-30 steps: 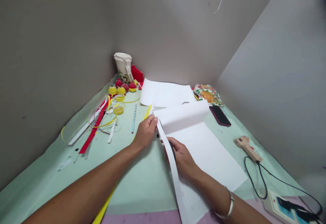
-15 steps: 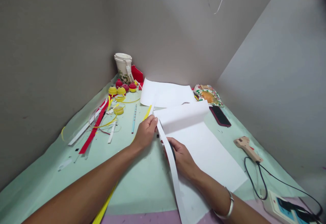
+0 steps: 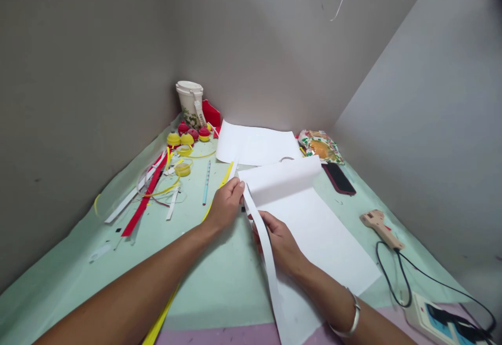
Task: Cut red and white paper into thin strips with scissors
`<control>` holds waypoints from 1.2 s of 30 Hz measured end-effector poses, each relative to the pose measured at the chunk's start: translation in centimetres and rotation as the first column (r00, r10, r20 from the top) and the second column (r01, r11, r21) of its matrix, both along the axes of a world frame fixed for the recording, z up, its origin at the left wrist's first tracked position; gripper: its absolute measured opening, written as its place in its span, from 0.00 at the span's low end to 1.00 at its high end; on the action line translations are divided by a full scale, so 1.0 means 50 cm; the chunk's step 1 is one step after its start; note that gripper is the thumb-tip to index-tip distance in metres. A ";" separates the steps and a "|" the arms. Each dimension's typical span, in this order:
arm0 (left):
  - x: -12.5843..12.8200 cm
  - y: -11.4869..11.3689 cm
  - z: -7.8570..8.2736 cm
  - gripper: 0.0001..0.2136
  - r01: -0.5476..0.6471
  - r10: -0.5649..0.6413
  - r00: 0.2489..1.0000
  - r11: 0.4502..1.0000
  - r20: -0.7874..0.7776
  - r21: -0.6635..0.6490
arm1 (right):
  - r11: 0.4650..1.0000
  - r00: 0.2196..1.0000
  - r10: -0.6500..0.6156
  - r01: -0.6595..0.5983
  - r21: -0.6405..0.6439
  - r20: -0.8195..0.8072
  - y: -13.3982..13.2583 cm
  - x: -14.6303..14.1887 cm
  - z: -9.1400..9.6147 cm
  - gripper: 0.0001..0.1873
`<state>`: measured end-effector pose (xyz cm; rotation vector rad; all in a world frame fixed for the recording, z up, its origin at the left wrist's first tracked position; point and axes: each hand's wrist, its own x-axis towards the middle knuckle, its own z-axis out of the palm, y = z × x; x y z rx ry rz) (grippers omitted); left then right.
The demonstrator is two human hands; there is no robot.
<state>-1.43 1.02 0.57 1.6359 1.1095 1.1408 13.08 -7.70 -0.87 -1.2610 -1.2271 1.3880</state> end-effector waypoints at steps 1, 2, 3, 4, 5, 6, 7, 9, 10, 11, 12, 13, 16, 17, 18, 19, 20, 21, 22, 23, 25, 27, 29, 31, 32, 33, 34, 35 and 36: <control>0.000 0.000 -0.001 0.16 0.001 -0.001 1.000 1.000 0.001 0.000 | 1.000 1.000 0.000 0.000 0.001 0.002 0.000 0.000 0.000 0.16; 0.000 0.001 -0.001 0.16 0.003 -0.003 1.000 1.000 0.002 -0.002 | 1.000 1.000 0.002 -0.002 0.001 0.003 -0.001 0.000 0.000 0.16; 0.000 0.001 -0.002 0.16 0.006 -0.006 1.000 1.000 0.002 -0.004 | 1.000 1.000 0.000 0.000 0.000 0.003 -0.001 0.000 0.001 0.15; 0.000 0.001 -0.003 0.16 0.007 -0.007 1.000 1.000 0.003 -0.004 | 1.000 1.000 0.000 0.000 -0.002 0.004 -0.001 0.000 0.002 0.15; 0.000 0.002 -0.003 0.16 0.007 -0.007 1.000 1.000 0.003 -0.003 | 1.000 1.000 0.000 0.000 -0.004 0.005 -0.001 0.000 0.003 0.15; 0.000 0.002 -0.003 0.16 0.006 -0.006 1.000 1.000 0.002 0.000 | 1.000 1.000 -0.001 0.001 -0.005 0.007 -0.001 -0.001 0.005 0.15; -0.001 0.002 -0.003 0.16 0.005 -0.005 1.000 1.000 0.000 0.002 | 1.000 1.000 -0.001 0.001 -0.006 0.008 -0.001 -0.001 0.006 0.15; -0.001 0.001 -0.002 0.16 0.000 0.000 1.000 1.000 -0.004 0.001 | 1.000 1.000 0.000 0.000 -0.005 0.005 -0.001 -0.001 0.006 0.15; -0.001 0.001 -0.002 0.16 0.000 0.000 1.000 1.000 -0.005 -0.003 | 1.000 1.000 -0.001 0.001 -0.004 0.002 0.000 -0.001 0.006 0.15; -0.002 0.001 -0.002 0.16 0.000 0.000 1.000 1.000 -0.004 -0.008 | 1.000 1.000 -0.002 0.002 -0.004 -0.002 0.000 -0.001 0.006 0.15; -0.002 0.001 -0.002 0.16 -0.002 0.002 1.000 1.000 -0.003 -0.012 | 1.000 1.000 -0.001 0.001 -0.005 -0.005 0.000 0.000 0.006 0.15; -0.002 0.001 -0.002 0.16 -0.004 0.004 1.000 1.000 0.000 -0.014 | 1.000 1.000 0.000 -0.001 -0.006 -0.008 0.000 0.000 0.007 0.15; -0.002 0.002 -0.004 0.16 -0.025 0.025 1.000 1.000 0.005 -0.005 | 1.000 1.000 0.003 -0.003 -0.001 -0.012 -0.001 -0.001 0.012 0.14; -0.003 0.003 -0.005 0.16 -0.034 0.034 0.999 0.999 0.003 0.000 | 1.000 1.000 0.004 -0.004 0.002 -0.012 -0.001 -0.002 0.015 0.14; -0.002 0.004 -0.006 0.16 -0.040 0.040 0.999 0.999 0.001 0.004 | 1.000 1.000 0.004 -0.003 0.005 -0.013 -0.002 -0.002 0.017 0.13; -0.002 0.005 -0.007 0.16 -0.043 0.043 0.999 0.999 -0.002 0.006 | 1.000 1.000 0.004 -0.004 0.008 -0.014 -0.003 -0.003 0.019 0.13; -0.002 0.006 -0.007 0.16 -0.043 0.043 0.999 0.999 -0.004 0.007 | 1.000 1.000 0.007 -0.006 0.008 -0.014 -0.003 -0.003 0.020 0.13; -0.002 0.006 -0.007 0.16 -0.041 0.041 0.999 0.999 -0.005 0.007 | 1.000 1.000 0.007 -0.007 0.008 -0.015 -0.004 -0.004 0.021 0.14; -0.002 0.006 -0.007 0.16 -0.036 0.036 0.999 0.999 -0.005 0.008 | 1.000 1.000 0.003 -0.003 0.008 -0.014 -0.004 -0.004 0.021 0.14; -0.002 0.006 -0.006 0.16 -0.030 0.030 1.000 0.999 -0.004 0.011 | 1.000 1.000 0.001 -0.001 0.006 -0.009 -0.004 -0.005 0.020 0.14; -0.002 0.005 -0.005 0.16 -0.022 0.022 1.000 1.000 -0.003 0.014 | 1.000 1.000 -0.005 0.005 0.001 0.006 -0.004 -0.005 0.016 0.14; -0.001 0.003 -0.003 0.16 -0.017 0.017 1.000 1.000 -0.002 0.008 | 1.000 1.000 -0.007 0.008 -0.007 0.016 -0.003 -0.004 0.013 0.14; -0.001 0.002 -0.002 0.16 -0.016 0.016 1.000 1.000 -0.005 0.000 | 1.000 1.000 -0.004 0.005 -0.015 0.014 -0.003 -0.003 0.011 0.15; 0.000 0.001 -0.001 0.16 -0.017 0.017 1.000 1.000 -0.008 -0.004 | 1.000 1.000 -0.005 0.005 -0.013 0.013 -0.003 -0.003 0.011 0.16; 0.000 0.000 0.000 0.16 -0.017 0.017 1.000 1.000 -0.009 -0.004 | 1.000 1.000 -0.004 0.005 -0.010 0.016 -0.003 -0.002 0.012 0.16; 0.000 0.000 0.000 0.16 -0.018 0.018 1.000 1.000 -0.009 -0.002 | 1.000 1.000 -0.004 0.004 -0.005 0.021 -0.003 -0.002 0.013 0.16; 0.000 0.000 0.000 0.16 -0.019 0.019 1.000 1.000 -0.009 -0.001 | 1.000 1.000 -0.004 0.004 0.002 0.025 -0.003 -0.002 0.014 0.15; 0.000 0.001 0.000 0.16 -0.020 0.020 1.000 1.000 -0.009 0.001 | 1.000 1.000 -0.004 0.004 0.009 0.028 -0.004 -0.002 0.015 0.15; 0.000 0.001 0.000 0.16 -0.021 0.021 1.000 1.000 -0.008 0.003 | 1.000 1.000 -0.004 0.003 0.015 0.029 -0.005 -0.003 0.017 0.15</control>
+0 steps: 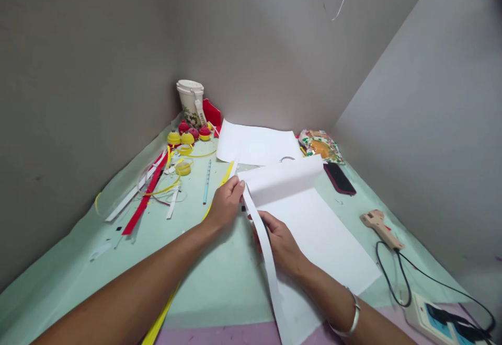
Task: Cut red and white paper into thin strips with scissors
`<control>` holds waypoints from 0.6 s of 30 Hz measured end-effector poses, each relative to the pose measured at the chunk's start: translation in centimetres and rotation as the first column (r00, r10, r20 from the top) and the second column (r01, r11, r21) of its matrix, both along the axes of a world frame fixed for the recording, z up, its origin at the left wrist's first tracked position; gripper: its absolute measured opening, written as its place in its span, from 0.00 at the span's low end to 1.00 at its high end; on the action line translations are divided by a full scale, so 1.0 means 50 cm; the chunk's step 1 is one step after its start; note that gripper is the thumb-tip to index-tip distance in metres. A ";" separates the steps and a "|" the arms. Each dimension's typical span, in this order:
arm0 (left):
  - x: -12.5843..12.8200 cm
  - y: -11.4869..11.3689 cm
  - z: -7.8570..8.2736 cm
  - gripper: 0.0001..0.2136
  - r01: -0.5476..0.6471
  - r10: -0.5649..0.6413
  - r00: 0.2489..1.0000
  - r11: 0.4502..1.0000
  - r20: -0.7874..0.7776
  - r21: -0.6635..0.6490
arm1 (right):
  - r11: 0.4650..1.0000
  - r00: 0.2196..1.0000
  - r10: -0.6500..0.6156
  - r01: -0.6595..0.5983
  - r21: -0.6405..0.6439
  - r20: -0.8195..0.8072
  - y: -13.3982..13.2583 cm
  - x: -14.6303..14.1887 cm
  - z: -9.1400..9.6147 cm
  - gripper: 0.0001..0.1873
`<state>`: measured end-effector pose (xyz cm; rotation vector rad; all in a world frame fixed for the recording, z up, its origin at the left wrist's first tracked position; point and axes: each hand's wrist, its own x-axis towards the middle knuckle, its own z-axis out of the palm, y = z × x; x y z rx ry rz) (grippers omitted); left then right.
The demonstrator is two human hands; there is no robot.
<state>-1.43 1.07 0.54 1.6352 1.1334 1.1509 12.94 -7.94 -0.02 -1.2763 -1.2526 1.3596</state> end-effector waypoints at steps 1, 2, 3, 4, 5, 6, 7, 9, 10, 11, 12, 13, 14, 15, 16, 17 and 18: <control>0.000 0.000 0.000 0.16 -0.002 0.002 1.000 1.000 0.002 0.001 | 1.000 1.000 -0.001 0.001 0.005 0.000 -0.001 -0.001 0.002 0.15; 0.000 0.000 0.000 0.16 -0.003 0.003 1.000 1.000 0.004 0.001 | 1.000 1.000 -0.004 0.004 0.009 -0.001 -0.001 -0.001 0.003 0.15; 0.000 0.000 0.001 0.16 -0.001 0.001 1.000 1.000 0.006 0.000 | 1.000 1.000 -0.006 0.006 0.010 -0.002 -0.002 -0.002 0.004 0.15; 0.000 0.000 0.001 0.16 0.000 0.000 1.000 1.000 0.008 -0.001 | 1.000 1.000 -0.007 0.007 0.008 -0.003 -0.002 -0.002 0.005 0.15; 0.000 0.000 0.002 0.16 0.001 -0.001 1.000 1.000 0.009 -0.002 | 1.000 1.000 -0.006 0.006 0.001 -0.007 -0.003 -0.003 0.006 0.15; 0.000 -0.001 0.003 0.16 0.001 -0.001 1.000 1.000 0.008 -0.003 | 1.000 1.000 -0.004 0.004 -0.003 -0.014 -0.002 -0.003 0.006 0.15; 0.000 -0.001 0.004 0.16 0.000 0.001 1.000 1.000 0.007 -0.004 | 1.000 1.000 -0.001 0.001 -0.004 -0.018 -0.002 -0.003 0.005 0.15; 0.000 -0.002 0.004 0.16 -0.006 0.006 1.000 1.000 0.005 -0.003 | 1.000 1.000 0.004 -0.004 0.000 -0.021 0.000 -0.002 0.004 0.14; -0.001 -0.002 0.003 0.16 -0.009 0.009 1.000 1.000 0.005 -0.003 | 1.000 1.000 0.004 -0.004 0.005 -0.018 0.002 -0.001 0.003 0.14; -0.001 -0.002 0.002 0.16 -0.012 0.012 1.000 1.000 0.006 -0.003 | 1.000 1.000 0.005 -0.005 0.011 -0.013 0.003 -0.001 0.003 0.14; -0.001 -0.001 0.000 0.16 -0.016 0.017 1.000 1.000 0.009 -0.003 | 1.000 1.000 0.004 -0.004 0.014 -0.010 0.004 0.000 0.002 0.14; -0.001 -0.001 -0.001 0.16 -0.020 0.020 1.000 1.000 0.014 -0.001 | 1.000 1.000 0.004 -0.004 0.013 -0.011 0.004 0.000 0.002 0.15; -0.001 0.000 -0.002 0.16 -0.025 0.025 1.000 1.000 0.017 -0.001 | 1.000 1.000 0.004 -0.004 0.012 -0.015 0.005 0.000 0.002 0.15; -0.001 0.001 -0.003 0.16 -0.031 0.031 0.999 1.000 0.019 0.001 | 1.000 1.000 0.008 -0.008 0.011 -0.019 0.004 0.000 0.002 0.15; -0.001 0.001 -0.004 0.16 -0.035 0.035 0.999 0.999 0.017 0.002 | 1.000 1.000 0.010 -0.010 0.010 -0.022 0.004 -0.001 0.002 0.16; -0.002 0.002 -0.004 0.16 -0.037 0.037 0.999 0.999 0.013 0.003 | 1.000 1.000 0.010 -0.010 0.008 -0.024 0.003 -0.001 0.003 0.16; -0.002 0.002 -0.004 0.16 -0.038 0.038 0.999 0.999 0.009 0.004 | 1.000 1.000 0.011 -0.011 0.005 -0.019 0.003 -0.001 0.004 0.16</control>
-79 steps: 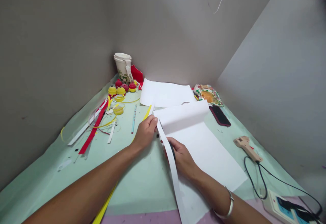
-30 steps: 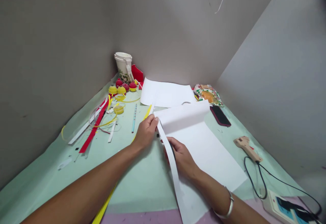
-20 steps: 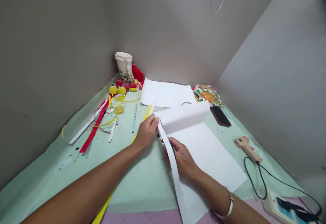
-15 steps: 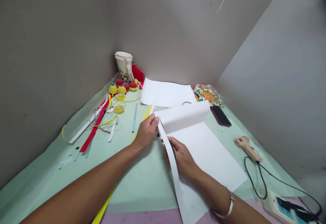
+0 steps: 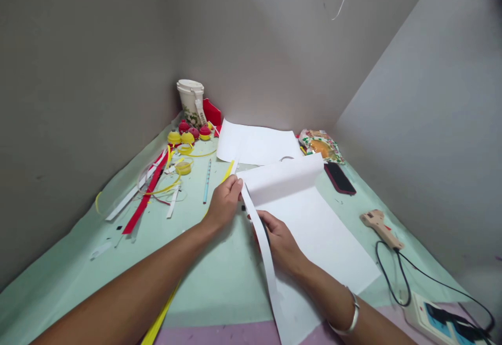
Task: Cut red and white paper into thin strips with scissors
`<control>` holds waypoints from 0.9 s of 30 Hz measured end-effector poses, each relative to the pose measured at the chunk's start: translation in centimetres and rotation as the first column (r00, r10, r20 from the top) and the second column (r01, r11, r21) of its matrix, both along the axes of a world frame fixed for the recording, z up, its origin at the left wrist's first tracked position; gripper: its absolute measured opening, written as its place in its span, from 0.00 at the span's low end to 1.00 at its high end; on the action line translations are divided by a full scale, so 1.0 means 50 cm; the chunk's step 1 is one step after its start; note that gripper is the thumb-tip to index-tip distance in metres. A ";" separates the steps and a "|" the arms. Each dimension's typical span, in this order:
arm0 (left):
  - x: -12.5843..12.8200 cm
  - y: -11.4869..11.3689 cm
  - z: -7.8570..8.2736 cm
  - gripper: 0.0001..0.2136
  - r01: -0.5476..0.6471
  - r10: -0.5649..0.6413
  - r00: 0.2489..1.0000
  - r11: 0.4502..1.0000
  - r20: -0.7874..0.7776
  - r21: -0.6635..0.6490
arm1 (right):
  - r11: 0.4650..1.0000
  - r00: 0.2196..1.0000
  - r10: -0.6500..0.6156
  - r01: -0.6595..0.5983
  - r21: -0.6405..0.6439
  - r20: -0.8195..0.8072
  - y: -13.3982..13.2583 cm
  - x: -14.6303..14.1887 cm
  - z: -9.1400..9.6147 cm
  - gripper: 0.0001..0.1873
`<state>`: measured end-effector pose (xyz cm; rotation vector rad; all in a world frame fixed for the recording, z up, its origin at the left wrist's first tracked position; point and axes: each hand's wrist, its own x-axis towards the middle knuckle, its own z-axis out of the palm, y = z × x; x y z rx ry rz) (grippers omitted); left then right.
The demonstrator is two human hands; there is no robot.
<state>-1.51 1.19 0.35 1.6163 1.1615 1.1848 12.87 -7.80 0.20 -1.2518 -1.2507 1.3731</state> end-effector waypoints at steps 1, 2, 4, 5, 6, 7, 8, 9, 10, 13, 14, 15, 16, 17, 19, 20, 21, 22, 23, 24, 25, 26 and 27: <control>0.000 0.000 0.000 0.16 -0.001 0.001 1.000 1.000 -0.003 0.001 | 1.000 1.000 0.000 0.001 -0.002 0.007 -0.001 0.000 0.001 0.16; 0.000 0.000 0.001 0.16 0.001 -0.001 1.000 1.000 -0.006 0.002 | 1.000 1.000 -0.003 0.003 -0.004 0.015 -0.001 -0.001 0.002 0.17; 0.000 0.000 0.002 0.16 0.009 -0.009 1.000 1.000 -0.008 0.004 | 1.000 0.999 -0.010 0.010 -0.001 0.031 -0.001 -0.001 0.003 0.17; 0.000 -0.001 0.003 0.16 0.013 -0.013 1.000 1.000 -0.009 0.006 | 1.000 0.999 -0.012 0.012 0.002 0.038 -0.001 -0.001 0.003 0.17; 0.000 -0.001 0.003 0.16 0.016 -0.016 1.000 1.000 -0.010 0.007 | 1.000 0.999 -0.015 0.015 0.005 0.043 -0.001 -0.001 0.003 0.17; 0.000 -0.002 0.004 0.16 0.018 -0.018 1.000 1.000 -0.011 0.009 | 1.000 0.999 -0.016 0.016 0.007 0.046 -0.001 -0.001 0.003 0.17; 0.000 -0.002 0.004 0.16 0.018 -0.018 1.000 1.000 -0.012 0.010 | 1.000 0.999 -0.017 0.017 0.006 0.050 -0.001 -0.001 0.003 0.17; 0.001 -0.003 0.005 0.16 0.019 -0.019 1.000 1.000 -0.012 0.010 | 1.000 0.998 -0.018 0.018 0.003 0.053 -0.001 -0.001 0.003 0.17; 0.001 -0.003 0.005 0.16 0.021 -0.021 1.000 1.000 -0.012 0.010 | 1.000 0.998 -0.018 0.018 -0.001 0.057 -0.001 0.000 0.003 0.17; 0.002 -0.003 0.005 0.16 0.025 -0.025 1.000 1.000 -0.010 0.008 | 1.000 0.998 -0.018 0.018 0.002 0.067 0.000 0.000 0.004 0.17; 0.002 -0.002 0.005 0.16 0.027 -0.027 1.000 1.000 -0.008 0.009 | 1.000 0.998 -0.016 0.016 0.006 0.064 0.000 0.000 0.003 0.17; 0.002 -0.002 0.004 0.16 0.027 -0.027 1.000 1.000 -0.006 0.010 | 1.000 0.998 -0.013 0.013 0.012 0.057 0.000 0.000 0.003 0.16; 0.002 -0.002 0.004 0.16 0.027 -0.027 1.000 1.000 -0.005 0.011 | 1.000 0.999 -0.012 0.012 0.018 0.048 0.000 0.000 0.003 0.16; 0.002 -0.002 0.003 0.16 0.027 -0.027 1.000 1.000 -0.004 0.012 | 1.000 0.999 -0.009 0.008 0.020 0.039 -0.001 0.000 0.002 0.16; 0.002 -0.002 0.003 0.16 0.028 -0.027 1.000 1.000 -0.005 0.009 | 1.000 1.000 -0.010 0.010 0.012 0.023 -0.002 -0.001 0.001 0.16; 0.001 -0.003 0.003 0.16 0.027 -0.027 1.000 1.000 -0.006 0.005 | 1.000 1.000 -0.013 0.013 0.002 0.015 -0.003 -0.001 0.000 0.16; 0.001 -0.003 0.003 0.16 0.027 -0.026 1.000 1.000 -0.007 0.002 | 1.000 1.000 -0.016 0.016 -0.009 0.006 -0.003 -0.002 0.000 0.16; 0.001 -0.003 0.003 0.16 0.027 -0.027 1.000 1.000 -0.006 0.000 | 1.000 1.000 -0.019 0.019 -0.017 -0.005 -0.004 -0.003 0.000 0.16; 0.001 -0.003 0.003 0.16 0.027 -0.027 1.000 1.000 -0.005 0.000 | 1.000 1.000 -0.020 0.020 -0.020 -0.013 -0.004 -0.003 0.000 0.16; 0.001 -0.003 0.004 0.16 0.027 -0.027 1.000 1.000 -0.003 0.000 | 1.000 1.000 -0.021 0.020 -0.018 -0.019 -0.004 -0.004 0.001 0.16; 0.002 -0.003 0.004 0.16 0.027 -0.027 1.000 1.000 -0.002 0.001 | 1.000 1.000 -0.018 0.018 -0.015 -0.021 -0.004 -0.004 0.001 0.16; 0.002 -0.003 0.004 0.16 0.027 -0.027 1.000 1.000 -0.002 0.000 | 1.000 1.000 -0.019 0.019 -0.012 -0.017 -0.003 -0.004 0.002 0.16; 0.002 -0.003 0.004 0.16 0.026 -0.026 1.000 1.000 -0.002 0.000 | 1.000 1.000 -0.021 0.021 -0.010 -0.010 -0.003 -0.004 0.003 0.16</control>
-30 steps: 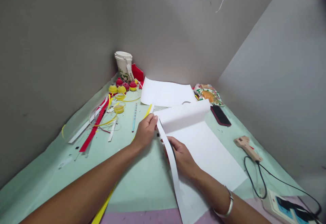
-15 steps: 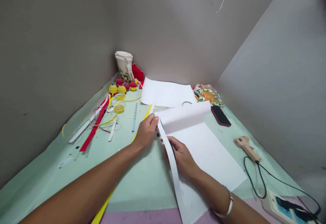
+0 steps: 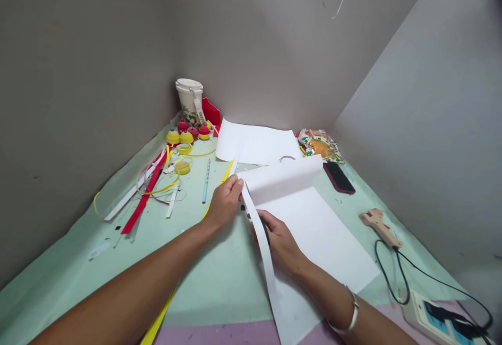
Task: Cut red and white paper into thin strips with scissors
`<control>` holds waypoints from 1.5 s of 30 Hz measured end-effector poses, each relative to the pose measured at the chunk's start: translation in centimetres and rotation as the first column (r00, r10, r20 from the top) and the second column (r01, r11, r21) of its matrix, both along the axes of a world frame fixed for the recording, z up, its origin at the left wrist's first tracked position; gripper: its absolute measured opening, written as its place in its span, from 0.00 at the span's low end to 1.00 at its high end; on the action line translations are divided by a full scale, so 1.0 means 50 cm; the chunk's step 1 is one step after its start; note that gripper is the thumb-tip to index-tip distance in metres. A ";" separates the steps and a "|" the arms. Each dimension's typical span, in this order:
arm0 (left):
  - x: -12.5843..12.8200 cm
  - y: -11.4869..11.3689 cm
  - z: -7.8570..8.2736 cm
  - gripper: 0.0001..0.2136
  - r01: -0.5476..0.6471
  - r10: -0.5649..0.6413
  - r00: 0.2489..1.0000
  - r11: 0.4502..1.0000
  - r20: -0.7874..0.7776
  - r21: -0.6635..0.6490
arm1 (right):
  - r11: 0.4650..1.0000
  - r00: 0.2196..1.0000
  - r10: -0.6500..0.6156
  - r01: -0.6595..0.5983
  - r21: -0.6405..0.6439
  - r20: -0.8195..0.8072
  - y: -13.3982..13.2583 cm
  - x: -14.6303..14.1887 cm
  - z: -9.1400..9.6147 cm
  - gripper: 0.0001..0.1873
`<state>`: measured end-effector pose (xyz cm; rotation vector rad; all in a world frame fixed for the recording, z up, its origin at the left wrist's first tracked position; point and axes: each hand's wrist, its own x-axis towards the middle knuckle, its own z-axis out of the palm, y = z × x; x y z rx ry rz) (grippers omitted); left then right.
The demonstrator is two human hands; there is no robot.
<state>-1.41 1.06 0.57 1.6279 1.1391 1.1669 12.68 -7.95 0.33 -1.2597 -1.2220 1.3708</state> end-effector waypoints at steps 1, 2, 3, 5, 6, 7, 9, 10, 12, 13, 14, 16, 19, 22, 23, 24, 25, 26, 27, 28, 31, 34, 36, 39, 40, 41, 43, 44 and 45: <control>0.000 0.000 0.000 0.16 -0.002 0.002 1.000 1.000 -0.001 -0.001 | 1.000 1.000 -0.001 0.001 0.000 0.007 0.001 0.000 0.000 0.16; 0.000 0.000 0.001 0.16 -0.003 0.003 1.000 1.000 -0.002 -0.001 | 1.000 1.000 -0.002 0.002 -0.002 0.010 0.001 0.001 0.000 0.16; 0.000 0.000 0.001 0.16 -0.002 0.003 1.000 1.000 -0.004 0.001 | 1.000 1.000 -0.003 0.003 -0.003 0.012 0.002 0.001 0.000 0.16; 0.000 0.000 0.001 0.16 0.003 -0.003 1.000 1.000 -0.008 0.005 | 1.000 1.000 -0.005 0.005 -0.004 0.014 0.003 0.002 -0.003 0.16; 0.000 -0.001 0.001 0.16 0.007 -0.007 1.000 1.000 -0.010 0.007 | 1.000 1.000 -0.007 0.007 -0.005 0.016 0.003 0.002 -0.004 0.16; 0.000 -0.001 0.001 0.16 0.012 -0.012 1.000 1.000 -0.012 0.008 | 1.000 1.000 -0.011 0.011 -0.006 0.019 0.003 0.003 -0.006 0.16; 0.000 -0.001 0.001 0.16 0.020 -0.020 1.000 1.000 -0.012 0.009 | 1.000 1.000 -0.016 0.017 -0.005 0.020 0.003 0.003 -0.009 0.15; 0.000 -0.001 0.001 0.16 0.021 -0.021 1.000 1.000 -0.011 0.009 | 1.000 1.000 -0.018 0.018 -0.006 0.015 0.003 0.003 -0.011 0.15; 0.001 -0.001 0.000 0.16 0.023 -0.023 1.000 1.000 -0.009 0.009 | 1.000 1.000 -0.017 0.017 -0.007 0.000 0.002 0.003 -0.013 0.15; 0.001 -0.001 0.000 0.16 0.024 -0.024 1.000 1.000 -0.009 0.008 | 1.000 1.000 -0.016 0.016 -0.008 -0.006 0.001 0.003 -0.014 0.15; 0.000 -0.001 0.000 0.16 0.027 -0.027 1.000 1.000 -0.007 0.008 | 1.000 1.000 -0.013 0.013 -0.011 -0.008 0.001 0.003 -0.014 0.15; 0.000 -0.001 0.000 0.16 0.030 -0.030 1.000 1.000 -0.002 0.009 | 1.000 1.000 -0.013 0.013 -0.012 -0.003 0.001 0.004 -0.015 0.15; 0.000 -0.001 -0.002 0.16 0.028 -0.028 1.000 1.000 0.004 0.008 | 1.000 1.000 -0.010 0.010 -0.004 0.016 0.000 0.004 -0.013 0.15; -0.001 -0.001 -0.005 0.16 0.019 -0.019 1.000 1.000 0.007 -0.003 | 1.000 1.000 0.000 0.000 -0.012 0.006 -0.001 0.002 -0.011 0.15; -0.001 -0.002 -0.005 0.16 0.015 -0.015 1.000 1.000 0.008 -0.006 | 1.000 1.000 0.001 -0.001 -0.014 -0.005 -0.001 0.002 -0.010 0.16; -0.001 -0.003 -0.006 0.16 0.015 -0.014 1.000 1.000 0.005 -0.009 | 1.000 1.000 -0.001 0.001 -0.009 -0.020 -0.002 0.001 -0.010 0.16; -0.002 -0.003 -0.006 0.16 0.011 -0.011 1.000 1.000 0.001 -0.009 | 1.000 0.999 0.006 -0.006 -0.002 -0.037 -0.002 0.000 -0.009 0.17; -0.002 -0.004 -0.006 0.16 0.009 -0.009 1.000 1.000 -0.005 -0.011 | 1.000 0.998 0.021 -0.021 -0.006 -0.056 -0.003 -0.001 -0.009 0.17; -0.002 -0.004 -0.006 0.17 0.008 -0.008 1.000 1.000 -0.011 -0.014 | 0.999 0.996 0.032 -0.034 -0.014 -0.081 -0.003 -0.002 -0.008 0.18; -0.003 -0.004 -0.006 0.17 0.005 -0.005 1.000 1.000 -0.017 -0.020 | 0.999 0.994 0.034 -0.036 -0.019 -0.100 -0.004 -0.002 -0.008 0.19; -0.004 -0.005 -0.004 0.16 -0.005 0.004 1.000 0.999 -0.024 -0.042 | 0.999 0.993 0.046 -0.048 -0.016 -0.107 -0.004 -0.002 -0.009 0.20; -0.004 -0.005 -0.003 0.16 -0.007 0.006 1.000 0.999 -0.018 -0.053 | 0.999 0.992 0.052 -0.053 -0.010 -0.116 -0.004 -0.002 -0.012 0.21; -0.005 -0.004 -0.004 0.17 -0.007 0.006 1.000 0.999 -0.024 -0.050 | 0.998 0.990 0.060 -0.060 0.005 -0.124 -0.003 -0.003 -0.013 0.20; -0.006 -0.003 -0.006 0.16 -0.008 0.006 1.000 0.999 -0.025 -0.054 | 0.998 0.989 0.069 -0.067 0.018 -0.132 -0.002 -0.003 -0.012 0.20; -0.007 -0.003 -0.007 0.16 -0.003 0.002 1.000 0.998 -0.019 -0.061 | 0.998 0.989 0.069 -0.067 0.017 -0.130 -0.001 -0.004 -0.012 0.20; -0.007 -0.003 -0.007 0.16 0.003 -0.004 1.000 0.998 -0.011 -0.070 | 0.998 0.989 0.068 -0.066 0.016 -0.128 -0.001 -0.004 -0.012 0.20; -0.008 -0.003 -0.007 0.16 0.013 -0.013 1.000 0.996 0.001 -0.083 | 0.998 0.991 0.062 -0.061 0.017 -0.117 0.001 -0.004 -0.014 0.20; -0.008 -0.003 -0.006 0.17 0.014 -0.013 1.000 0.996 0.005 -0.086 | 0.998 0.992 0.062 -0.060 0.018 -0.113 0.001 -0.003 -0.014 0.20; -0.008 -0.004 -0.006 0.17 0.012 -0.012 1.000 0.996 0.009 -0.088 | 0.998 0.992 0.064 -0.062 0.018 -0.110 0.002 -0.003 -0.015 0.20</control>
